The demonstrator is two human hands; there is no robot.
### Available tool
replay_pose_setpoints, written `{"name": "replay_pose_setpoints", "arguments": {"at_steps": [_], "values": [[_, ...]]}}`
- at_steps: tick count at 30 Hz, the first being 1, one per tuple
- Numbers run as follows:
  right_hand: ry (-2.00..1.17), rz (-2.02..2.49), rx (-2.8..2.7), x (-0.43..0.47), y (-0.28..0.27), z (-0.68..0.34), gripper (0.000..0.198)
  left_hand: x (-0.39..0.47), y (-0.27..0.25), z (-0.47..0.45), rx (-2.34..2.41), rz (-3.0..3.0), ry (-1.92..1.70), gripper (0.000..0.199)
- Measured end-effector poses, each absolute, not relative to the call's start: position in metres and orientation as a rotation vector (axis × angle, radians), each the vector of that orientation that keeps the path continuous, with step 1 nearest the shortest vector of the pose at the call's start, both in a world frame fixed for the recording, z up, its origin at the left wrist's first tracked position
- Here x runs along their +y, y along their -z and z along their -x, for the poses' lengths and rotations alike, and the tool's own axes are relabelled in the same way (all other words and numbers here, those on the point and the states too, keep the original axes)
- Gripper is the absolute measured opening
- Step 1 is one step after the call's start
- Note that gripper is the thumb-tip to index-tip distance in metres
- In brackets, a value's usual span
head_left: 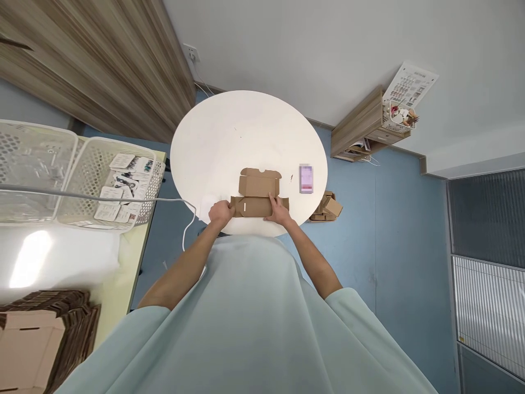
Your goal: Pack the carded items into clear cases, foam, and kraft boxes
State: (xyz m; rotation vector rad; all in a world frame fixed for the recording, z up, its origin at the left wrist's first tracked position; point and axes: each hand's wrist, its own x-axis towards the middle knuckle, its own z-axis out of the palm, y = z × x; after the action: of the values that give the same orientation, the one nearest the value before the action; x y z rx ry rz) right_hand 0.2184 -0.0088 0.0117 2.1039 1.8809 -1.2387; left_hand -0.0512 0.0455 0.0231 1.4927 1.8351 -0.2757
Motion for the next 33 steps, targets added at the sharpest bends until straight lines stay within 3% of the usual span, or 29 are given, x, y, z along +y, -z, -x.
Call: {"name": "replay_pose_setpoints", "arguments": {"at_steps": [7,13,26,30,33], "values": [[1.281,-2.125,1.87,-0.009,-0.011,-0.217,0.14,0.036,-0.038,0.032,1.763,-1.582,0.111,0.021],[1.257,-2.121,1.887,-0.009,-0.009,-0.216,0.138,0.029,-0.035,0.014,1.655,-1.628,0.061,0.039],[1.214,-2.08,1.909,-0.006,-0.007,-0.215,0.137,0.025,-0.027,0.004,1.775,-1.595,0.338,0.019],[1.174,-2.165,1.967,-0.019,-0.013,-0.218,0.121,0.027,-0.028,-0.001,1.808,-1.566,0.361,0.019],[1.098,-2.376,2.007,-0.037,-0.019,-0.231,0.087,0.027,-0.027,-0.002,1.814,-1.574,0.35,0.02]]}}
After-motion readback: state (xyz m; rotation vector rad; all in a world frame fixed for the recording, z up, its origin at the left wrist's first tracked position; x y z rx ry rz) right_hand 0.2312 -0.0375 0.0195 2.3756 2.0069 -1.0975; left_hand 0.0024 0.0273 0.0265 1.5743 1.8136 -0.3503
